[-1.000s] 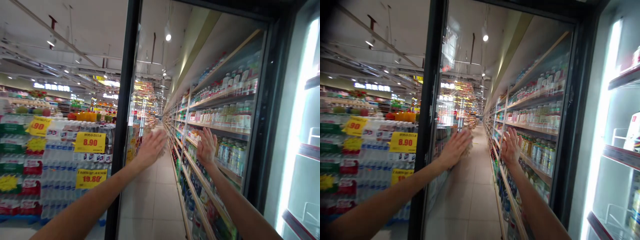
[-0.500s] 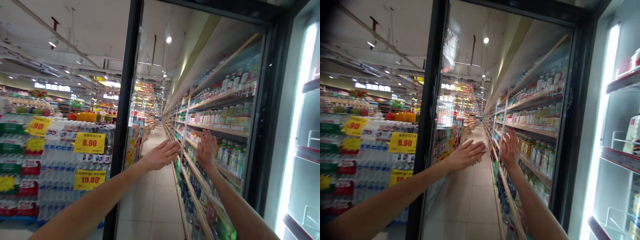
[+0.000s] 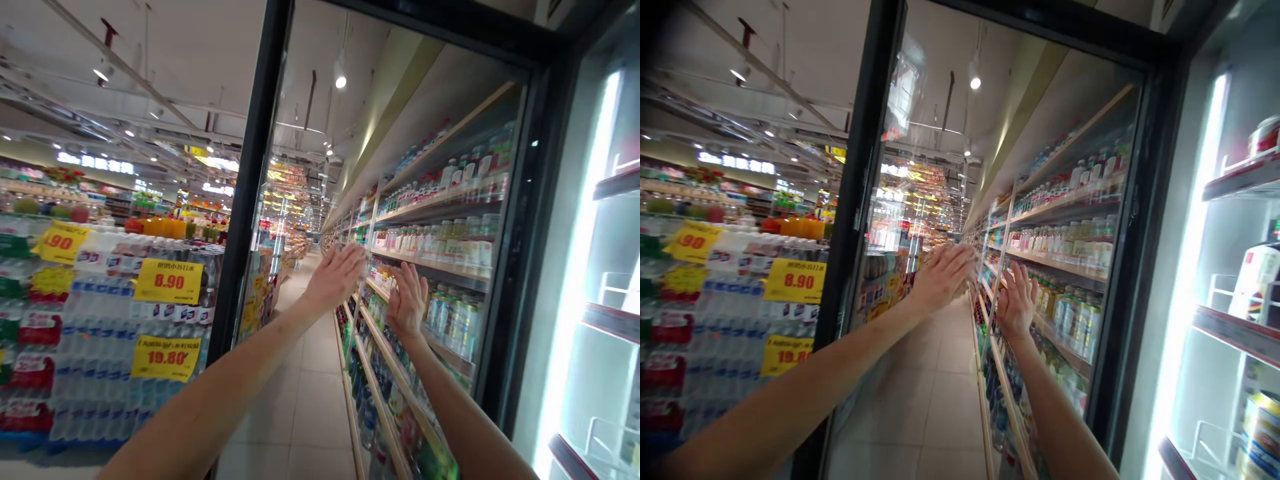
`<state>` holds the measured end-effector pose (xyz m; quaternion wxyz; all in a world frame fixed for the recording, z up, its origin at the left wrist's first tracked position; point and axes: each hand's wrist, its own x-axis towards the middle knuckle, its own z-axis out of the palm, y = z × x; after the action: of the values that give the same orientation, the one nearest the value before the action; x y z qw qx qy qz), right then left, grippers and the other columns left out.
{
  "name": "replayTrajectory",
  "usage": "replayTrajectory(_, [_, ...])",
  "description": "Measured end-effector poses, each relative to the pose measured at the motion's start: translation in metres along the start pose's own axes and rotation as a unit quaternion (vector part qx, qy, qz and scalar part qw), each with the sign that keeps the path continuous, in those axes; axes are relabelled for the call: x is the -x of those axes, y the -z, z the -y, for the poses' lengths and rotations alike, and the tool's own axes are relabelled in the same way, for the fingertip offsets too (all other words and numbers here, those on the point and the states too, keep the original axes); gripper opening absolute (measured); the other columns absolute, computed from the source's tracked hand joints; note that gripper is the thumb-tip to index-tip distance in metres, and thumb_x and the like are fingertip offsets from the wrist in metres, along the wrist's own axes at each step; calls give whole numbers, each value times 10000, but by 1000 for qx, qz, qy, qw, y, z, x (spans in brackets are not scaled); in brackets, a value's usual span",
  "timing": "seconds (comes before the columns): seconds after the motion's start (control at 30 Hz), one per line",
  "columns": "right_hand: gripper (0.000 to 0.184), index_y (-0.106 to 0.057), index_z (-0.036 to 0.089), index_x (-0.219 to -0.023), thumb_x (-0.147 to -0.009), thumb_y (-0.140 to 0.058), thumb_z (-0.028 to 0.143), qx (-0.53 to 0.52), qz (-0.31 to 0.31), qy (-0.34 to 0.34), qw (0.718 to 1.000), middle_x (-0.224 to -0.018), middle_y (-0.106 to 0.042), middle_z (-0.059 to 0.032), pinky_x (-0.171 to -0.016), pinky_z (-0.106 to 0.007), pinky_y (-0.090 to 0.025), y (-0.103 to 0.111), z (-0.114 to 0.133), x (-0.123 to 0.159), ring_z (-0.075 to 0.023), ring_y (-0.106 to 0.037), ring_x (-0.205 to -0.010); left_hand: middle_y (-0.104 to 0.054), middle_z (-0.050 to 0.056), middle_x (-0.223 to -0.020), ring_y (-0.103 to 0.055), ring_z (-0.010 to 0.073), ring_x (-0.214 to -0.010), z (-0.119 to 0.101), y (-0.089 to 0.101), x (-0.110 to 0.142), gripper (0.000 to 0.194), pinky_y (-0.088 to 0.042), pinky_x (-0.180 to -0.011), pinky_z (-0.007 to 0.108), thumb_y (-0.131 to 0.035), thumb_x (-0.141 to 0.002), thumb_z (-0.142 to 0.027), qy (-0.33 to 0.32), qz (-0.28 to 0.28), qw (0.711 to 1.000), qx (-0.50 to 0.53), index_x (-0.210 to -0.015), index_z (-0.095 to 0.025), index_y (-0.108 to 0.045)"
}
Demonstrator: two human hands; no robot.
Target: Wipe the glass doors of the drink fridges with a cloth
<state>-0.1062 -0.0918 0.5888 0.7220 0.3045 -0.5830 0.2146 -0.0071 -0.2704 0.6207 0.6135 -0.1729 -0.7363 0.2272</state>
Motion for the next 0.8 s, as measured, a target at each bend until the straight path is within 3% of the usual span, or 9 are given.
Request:
replayTrajectory(0.07, [391, -478, 188, -1222, -851, -356, 207, -2, -1, -1, 1000, -1313, -484, -115, -1048, -460, -247, 0, 0, 0, -213, -352, -1289, -374, 81, -1399, -268, 234, -1324, -3, -1, -5, 417, -220, -1083, 445, -400, -875, -291, 48, -15, 999, 0, -1269, -160, -430])
replayTrajectory(0.2, [383, -481, 180, -1215, -853, -359, 203, 0, 6, 0, 1000, -1309, -489, -121, -1045, -463, -253, 2, 0, 0, -214, -355, -1287, -386, 25, -1396, -274, 197, -1322, -17, -6, 7, 389, -212, -1095, 393, -357, -889, -246, -148, 15, 989, 17, -1266, -188, -434])
replayTrajectory(0.23, [381, -483, 179, -1213, -854, -355, 202, 0, 9, -2, 1000, -1309, -489, -120, -1044, -463, -254, 2, 0, 0, -213, -356, -1286, -387, 15, -1395, -277, 186, -1321, -18, -6, 7, 387, -208, -1097, 386, -341, -896, -247, -171, 22, 985, 18, -1271, -198, -428])
replayTrajectory(0.27, [381, -483, 179, -1212, -856, -351, 201, 0, 11, -4, 1000, -1309, -489, -119, -1044, -462, -254, 3, 1, 0, -211, -355, -1286, -383, 15, -1398, -279, 186, -1320, -16, -6, 5, 390, -205, -1098, 391, -329, -902, -255, -161, 25, 987, 16, -1277, -203, -420])
replayTrajectory(0.4, [375, -496, 177, -1201, -856, -354, 210, 0, 6, -8, 1000, -1311, -487, -118, -1048, -462, -247, 2, 2, -1, -213, -354, -1287, -339, 72, -1419, -257, 244, -1327, -4, -1, -10, 416, -207, -1087, 453, -338, -900, -289, 22, 3, 1000, -5, -1290, -158, -404])
replayTrajectory(0.43, [375, -498, 176, -1200, -856, -355, 213, 0, 3, -7, 1000, -1309, -489, -119, -1048, -463, -247, 2, 2, -1, -214, -358, -1285, -335, 80, -1420, -253, 253, -1328, -5, -1, -10, 420, -212, -1084, 456, -346, -897, -292, 27, 2, 1000, -4, -1287, -148, -407])
replayTrajectory(0.6, [381, -499, 179, -1205, -855, -351, 215, -3, -2, 1, 1000, -1304, -494, -120, -1041, -464, -255, 0, 1, 0, -217, -369, -1278, -373, 25, -1403, -264, 188, -1327, -13, -4, -2, 391, -217, -1098, 389, -352, -891, -247, -177, 30, 983, 29, -1271, -190, -429])
replayTrajectory(0.67, [390, -493, 182, -1214, -853, -351, 214, -5, -6, 0, 1000, -1310, -488, -118, -1041, -468, -254, -1, 1, 1, -218, -367, -1279, -353, 38, -1414, -249, 190, -1333, -4, -2, -8, 410, -203, -1101, 408, -354, -889, -256, -133, 34, 990, 27, -1291, -187, -404])
replayTrajectory(0.8, [401, -489, 183, -1225, -848, -357, 215, -6, -12, -1, 1000, -1314, -483, -118, -1041, -482, -254, -1, 2, 1, -228, -364, -1280, -300, 84, -1437, -216, 252, -1342, 16, 5, -23, 449, -177, -1094, 474, -382, -878, -298, 94, -6, 996, 0, -1306, -163, -386])
